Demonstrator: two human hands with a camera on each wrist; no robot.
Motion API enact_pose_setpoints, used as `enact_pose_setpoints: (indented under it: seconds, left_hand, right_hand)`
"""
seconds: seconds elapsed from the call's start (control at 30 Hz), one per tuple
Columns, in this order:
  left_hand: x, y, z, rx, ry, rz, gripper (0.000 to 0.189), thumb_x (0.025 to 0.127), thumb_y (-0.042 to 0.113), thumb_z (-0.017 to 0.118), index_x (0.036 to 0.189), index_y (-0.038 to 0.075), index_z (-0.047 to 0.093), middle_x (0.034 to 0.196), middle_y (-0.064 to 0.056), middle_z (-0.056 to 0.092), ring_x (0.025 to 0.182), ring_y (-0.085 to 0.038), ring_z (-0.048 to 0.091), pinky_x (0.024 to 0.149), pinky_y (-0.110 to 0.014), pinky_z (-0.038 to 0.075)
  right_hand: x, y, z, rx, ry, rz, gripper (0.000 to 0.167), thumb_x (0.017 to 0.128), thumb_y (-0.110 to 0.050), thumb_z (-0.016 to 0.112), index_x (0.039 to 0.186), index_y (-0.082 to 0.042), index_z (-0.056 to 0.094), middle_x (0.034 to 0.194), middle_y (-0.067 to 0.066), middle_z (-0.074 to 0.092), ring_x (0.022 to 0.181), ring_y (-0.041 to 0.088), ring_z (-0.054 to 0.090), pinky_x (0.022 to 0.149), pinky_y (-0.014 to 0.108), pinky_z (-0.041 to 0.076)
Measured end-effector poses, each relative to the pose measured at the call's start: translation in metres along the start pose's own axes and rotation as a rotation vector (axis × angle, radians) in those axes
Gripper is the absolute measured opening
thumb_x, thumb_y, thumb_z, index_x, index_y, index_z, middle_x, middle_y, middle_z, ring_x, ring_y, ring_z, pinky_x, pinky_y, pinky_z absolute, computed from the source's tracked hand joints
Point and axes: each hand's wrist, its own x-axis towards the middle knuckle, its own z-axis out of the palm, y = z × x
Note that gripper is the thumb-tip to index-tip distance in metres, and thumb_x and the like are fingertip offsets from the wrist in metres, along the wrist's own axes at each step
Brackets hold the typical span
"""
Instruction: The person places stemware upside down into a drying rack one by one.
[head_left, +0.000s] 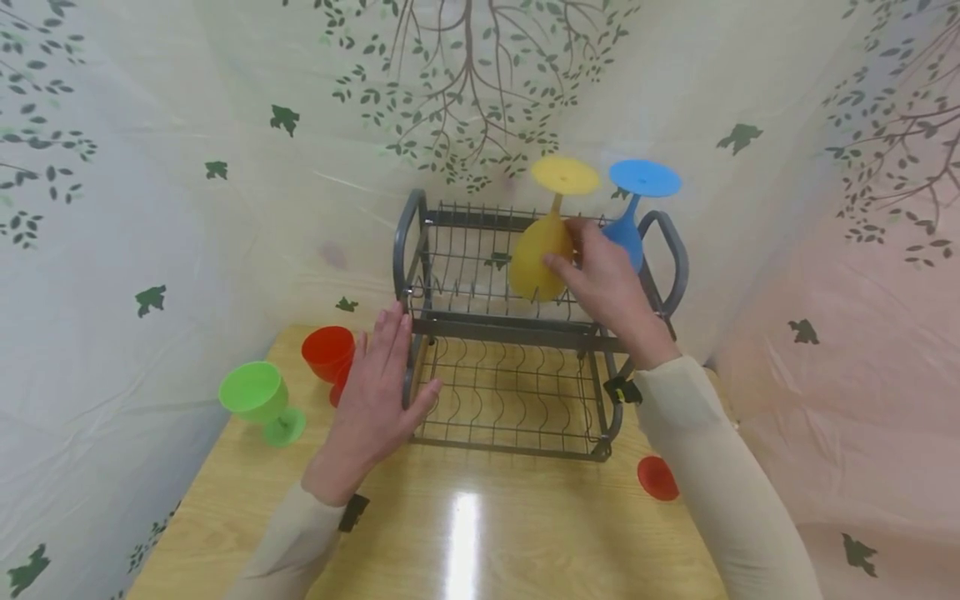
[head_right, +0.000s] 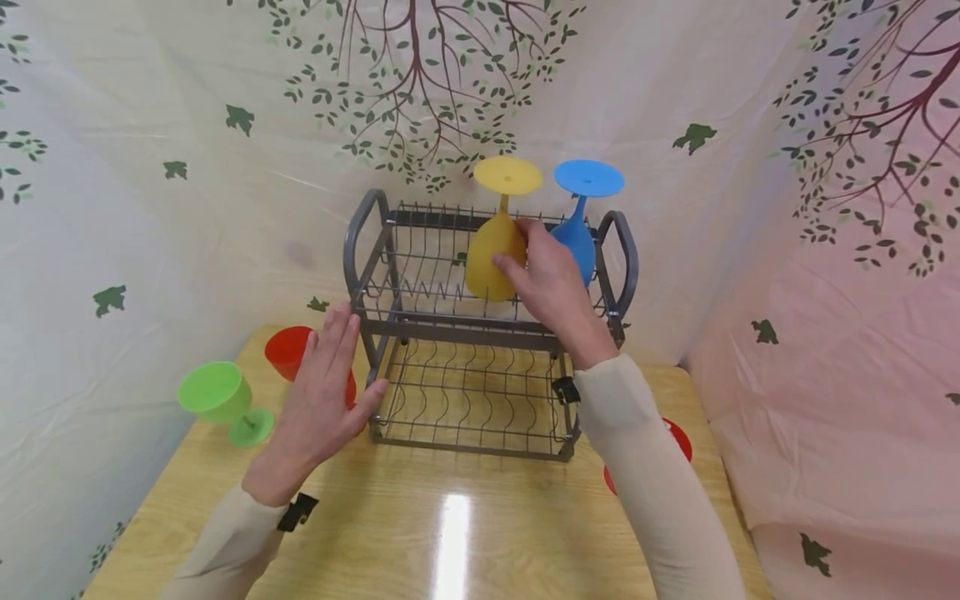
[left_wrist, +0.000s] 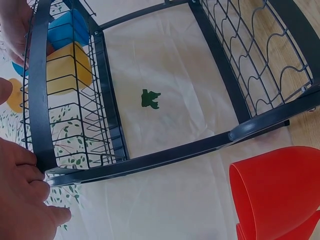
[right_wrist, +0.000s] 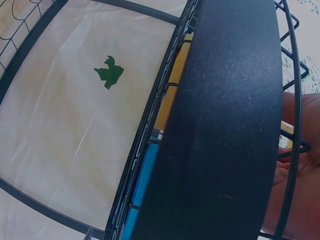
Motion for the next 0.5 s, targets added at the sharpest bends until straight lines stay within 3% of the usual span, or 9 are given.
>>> enact_pose_setpoints:
  seconds: [0.3, 0.5]
  left_hand:
    - [-0.001, 0.001, -0.001, 0.011, -0.013, -0.007, 0.084, 0.103, 0.054, 0.04, 0.162, -0.004, 0.022, 0.173, -0.015, 0.011, 0.16, -0.031, 0.006, 0.125, -0.06, 0.009]
    - [-0.001, 0.0, -0.001, 0.013, -0.019, -0.011, 0.084, 0.103, 0.052, 0.043, 0.163, -0.002, 0.02, 0.173, -0.014, 0.01, 0.16, -0.031, 0.005, 0.125, -0.06, 0.009]
  right_hand:
    - [-0.003, 0.0, 0.003, -0.088, 0.053, -0.009, 0.062, 0.105, -0.028, 0.062, 0.156, -0.002, 0.04, 0.152, 0.022, 0.051, 0.129, 0.039, 0.06, 0.102, 0.05, 0.053]
    - [-0.017, 0.003, 0.005, -0.054, 0.171, -0.056, 0.059, 0.104, -0.032, 0.064, 0.154, -0.006, 0.044, 0.152, 0.016, 0.053, 0.13, 0.036, 0.059, 0.105, 0.05, 0.051]
